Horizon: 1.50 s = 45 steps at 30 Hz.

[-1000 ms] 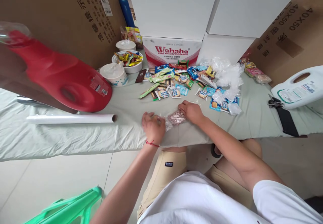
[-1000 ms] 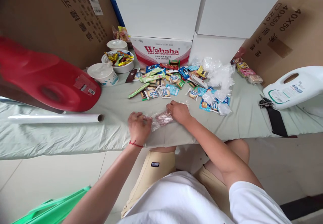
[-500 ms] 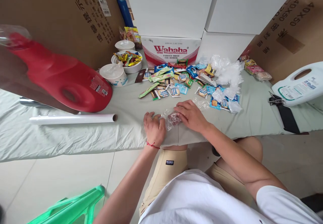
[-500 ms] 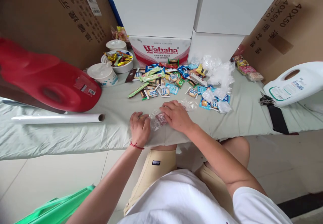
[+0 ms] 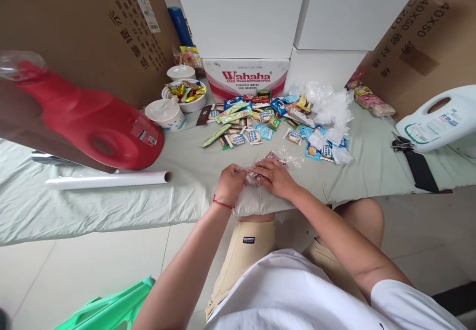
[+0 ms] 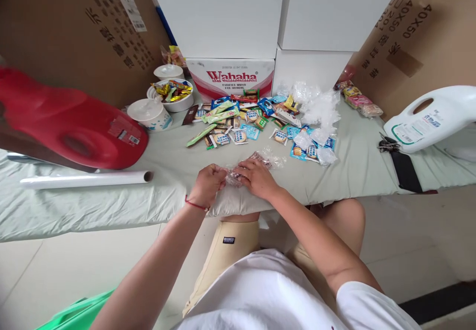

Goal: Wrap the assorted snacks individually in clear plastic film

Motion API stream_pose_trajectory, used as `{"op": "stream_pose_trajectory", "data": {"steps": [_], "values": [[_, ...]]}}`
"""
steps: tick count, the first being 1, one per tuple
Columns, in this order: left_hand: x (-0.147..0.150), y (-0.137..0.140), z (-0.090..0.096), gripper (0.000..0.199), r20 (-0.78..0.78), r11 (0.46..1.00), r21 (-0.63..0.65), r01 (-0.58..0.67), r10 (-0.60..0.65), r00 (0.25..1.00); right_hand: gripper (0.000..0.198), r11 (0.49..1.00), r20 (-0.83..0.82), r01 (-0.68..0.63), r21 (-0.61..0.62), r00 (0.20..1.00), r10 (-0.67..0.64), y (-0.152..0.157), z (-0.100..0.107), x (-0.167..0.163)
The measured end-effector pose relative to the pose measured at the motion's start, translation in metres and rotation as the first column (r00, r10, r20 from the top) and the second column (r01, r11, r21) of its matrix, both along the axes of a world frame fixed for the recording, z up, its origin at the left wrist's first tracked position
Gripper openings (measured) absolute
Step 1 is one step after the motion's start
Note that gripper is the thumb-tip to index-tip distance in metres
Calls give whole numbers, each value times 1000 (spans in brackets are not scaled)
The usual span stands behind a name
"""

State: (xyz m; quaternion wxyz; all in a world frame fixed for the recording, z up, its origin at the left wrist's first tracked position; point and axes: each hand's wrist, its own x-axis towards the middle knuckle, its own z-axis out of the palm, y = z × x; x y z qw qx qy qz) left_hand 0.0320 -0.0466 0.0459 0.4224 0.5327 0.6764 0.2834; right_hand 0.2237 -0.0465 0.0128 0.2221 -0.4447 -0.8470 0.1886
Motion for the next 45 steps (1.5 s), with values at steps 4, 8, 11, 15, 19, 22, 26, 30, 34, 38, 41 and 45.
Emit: {"op": "stream_pose_trajectory", "data": {"steps": [4, 8, 11, 15, 19, 22, 26, 30, 34, 38, 41, 45], "values": [[25, 9, -1, 13, -61, 998, 59, -6, 10, 998, 43, 996, -69, -89, 0, 994, 88, 4, -1, 2], [36, 3, 1, 29, -237, 988, 123, 95, -63, 969, 52, 999, -221, -17, 52, 975, 28, 11, 12, 33], [40, -6, 6, 34, -419, 977, 110, 181, -120, 900, 56, 986, -109, 139, 88, 986, -129, 22, 25, 66], [47, -14, 11, 33, -569, 972, 68, 226, -148, 809, 26, 983, 37, 151, -101, 988, -148, 49, 35, 91], [52, -19, 7, 40, -672, 949, 68, 307, -184, 717, 21, 949, -57, 162, -270, 981, -184, 79, 37, 89], [54, -23, 0, 38, -733, 933, 52, 356, -206, 648, 28, 913, 135, 326, -247, 944, -301, 86, 32, 78], [57, -24, -2, 48, -780, 891, 20, 453, -269, 564, 49, 841, 345, 515, -166, 829, -440, 74, 24, 68], [60, -19, 11, 56, -796, 847, -61, 528, -360, 486, 30, 822, 320, 489, -291, 860, -398, 67, 25, 71], [59, -10, 21, 57, -766, 823, -132, 553, -438, 470, 23, 853, 278, 423, -306, 896, -345, 71, 33, 77], [58, -6, 15, 57, -760, 803, -95, 588, -440, 479, 26, 855, 307, 460, -239, 871, -383, 71, 48, 74], [58, -5, 8, 57, -755, 800, -58, 598, -427, 498, 21, 844, 383, 518, -139, 814, -436, 62, 61, 54], [59, -6, 5, 52, -729, 792, -23, 610, -431, 532, 23, 887, 509, 461, -28, 770, -384, 40, 69, 9]]}}
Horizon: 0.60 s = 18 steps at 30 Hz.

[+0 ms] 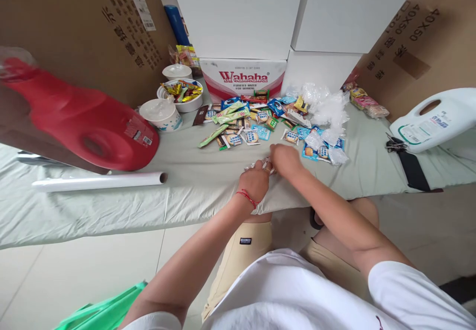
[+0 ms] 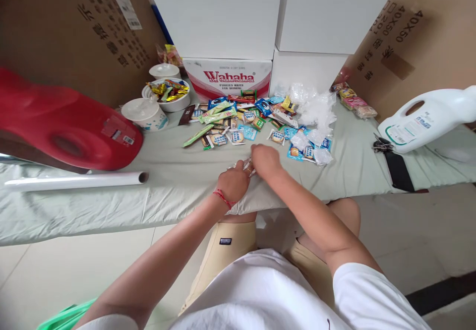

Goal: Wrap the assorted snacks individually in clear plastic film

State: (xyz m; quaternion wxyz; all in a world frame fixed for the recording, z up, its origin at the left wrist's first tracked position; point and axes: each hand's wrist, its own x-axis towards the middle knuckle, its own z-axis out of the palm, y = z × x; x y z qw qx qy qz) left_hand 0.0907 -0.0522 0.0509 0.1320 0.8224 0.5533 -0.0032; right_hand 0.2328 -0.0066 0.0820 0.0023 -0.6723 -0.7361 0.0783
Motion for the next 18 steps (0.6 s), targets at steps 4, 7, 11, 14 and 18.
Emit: {"op": "stream_pose_trajectory", "data": {"steps": [4, 7, 11, 14, 18], "values": [[-6, -10, -10, 46, 77, 994, 112, 12, -20, 997, 27, 998, -54, -66, 1, 996, 66, -25, -14, -22], [-11, -21, -29, 51, 220, 967, 253, -9, -49, 974, 35, 983, -119, -121, 140, 983, 138, -46, -35, -18], [-10, -33, -50, 59, 394, 934, 355, -42, -109, 913, 56, 964, -199, -116, 238, 966, 166, -76, -63, -14], [-6, -35, -48, 61, 355, 943, 331, 42, -166, 920, 64, 970, -250, -128, 206, 952, 178, -93, -73, -9], [-3, -30, -34, 60, 256, 955, 268, 125, -196, 947, 73, 959, -351, -236, 155, 895, 277, -99, -71, 12]]}}
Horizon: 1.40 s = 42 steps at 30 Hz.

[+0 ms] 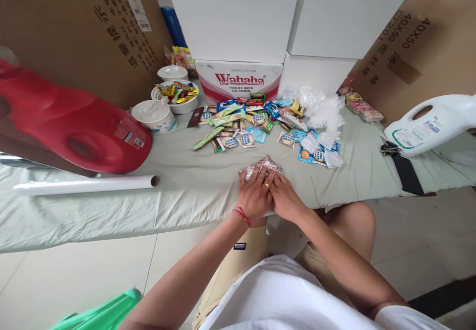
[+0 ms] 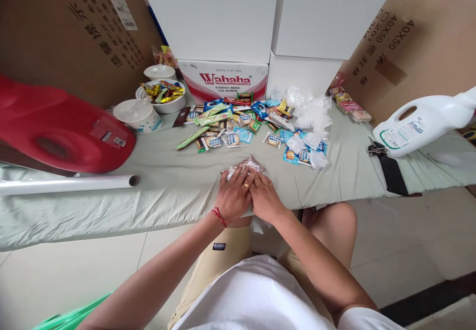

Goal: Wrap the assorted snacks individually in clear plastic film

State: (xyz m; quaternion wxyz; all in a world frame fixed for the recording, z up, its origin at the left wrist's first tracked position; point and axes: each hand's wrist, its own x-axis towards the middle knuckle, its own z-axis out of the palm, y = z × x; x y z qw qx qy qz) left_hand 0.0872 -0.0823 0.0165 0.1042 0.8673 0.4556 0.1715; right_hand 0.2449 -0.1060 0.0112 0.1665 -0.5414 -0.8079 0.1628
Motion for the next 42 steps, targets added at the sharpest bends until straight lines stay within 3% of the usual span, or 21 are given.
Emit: {"op": "stream_pose_trajectory", "data": {"steps": [4, 8, 12, 15, 17, 19, 20, 23, 25, 27, 29, 31, 33, 35, 36, 37, 39, 40, 42], "values": [[2, 6, 1, 61, -50, 1000, 6, -28, 28, 998, 50, 997, -246, -58, -56, 968, 43, -3, 12, 28], [4, 16, -3, 61, -103, 998, 21, -65, 67, 992, 29, 991, -533, 5, -136, 843, -77, -15, 24, 49], [0, 40, 2, 52, -114, 989, -2, -149, 148, 982, 25, 972, -642, 86, -217, 738, -208, -31, 32, 67], [-5, 60, 18, 50, 0, 964, -130, -233, 235, 972, 28, 956, -693, 124, -266, 665, -279, -40, 33, 82], [-3, 63, 34, 47, 211, 933, -261, -249, 307, 928, 30, 941, -737, 159, -299, 588, -334, -43, 32, 93], [11, 55, 52, 49, 479, 890, -434, -143, 362, 799, 33, 919, -772, 198, -341, 498, -394, -45, 30, 104], [22, 46, 59, 52, 590, 847, -530, -22, 387, 708, 36, 906, -785, 212, -365, 454, -422, -45, 30, 108], [68, 15, 69, 53, 698, 598, -709, 375, 520, 492, 55, 884, -813, 158, -440, 347, -467, -44, 33, 115], [102, -1, 65, 48, 686, 484, -718, 500, 613, 392, 62, 884, -842, 60, -463, 283, -460, -43, 37, 114], [132, -8, 55, 47, 672, 436, -694, 572, 678, 299, 57, 887, -864, 53, -459, 206, -460, -41, 40, 112], [158, -4, 45, 50, 661, 415, -668, 617, 711, 238, 48, 873, -867, 153, -463, 128, -482, -39, 41, 114], [180, 6, 35, 53, 668, 407, -653, 639, 708, 232, 43, 841, -853, 240, -485, 83, -516, -35, 40, 127], [199, 20, 25, 50, 711, 437, -639, 633, 650, 268, 42, 813, -832, 297, -501, 92, -546, -24, 39, 156], [212, 37, 14, 48, 761, 474, -618, 627, 563, 323, 41, 766, -817, 415, -491, 87, -570, -1, 38, 202], [217, 44, 8, 48, 776, 470, -607, 641, 526, 349, 40, 718, -814, 510, -474, 58, -578, 16, 38, 229], [220, 51, 2, 48, 783, 440, -599, 669, 498, 374, 39, 652, -817, 602, -460, -1, -576, 35, 37, 258], [222, 62, -10, 48, 785, 326, -585, 743, 458, 417, 34, 469, -782, 741, -481, -119, -612, 78, 37, 315], [222, 66, -15, 47, 789, 269, -575, 773, 435, 435, 32, 384, -751, 790, -479, -142, -645, 99, 36, 339], [219, 69, -21, 44, 804, 196, -557, 807, 371, 465, 32, 354, -751, 821, -447, -129, -647, 137, 36, 378]]}}
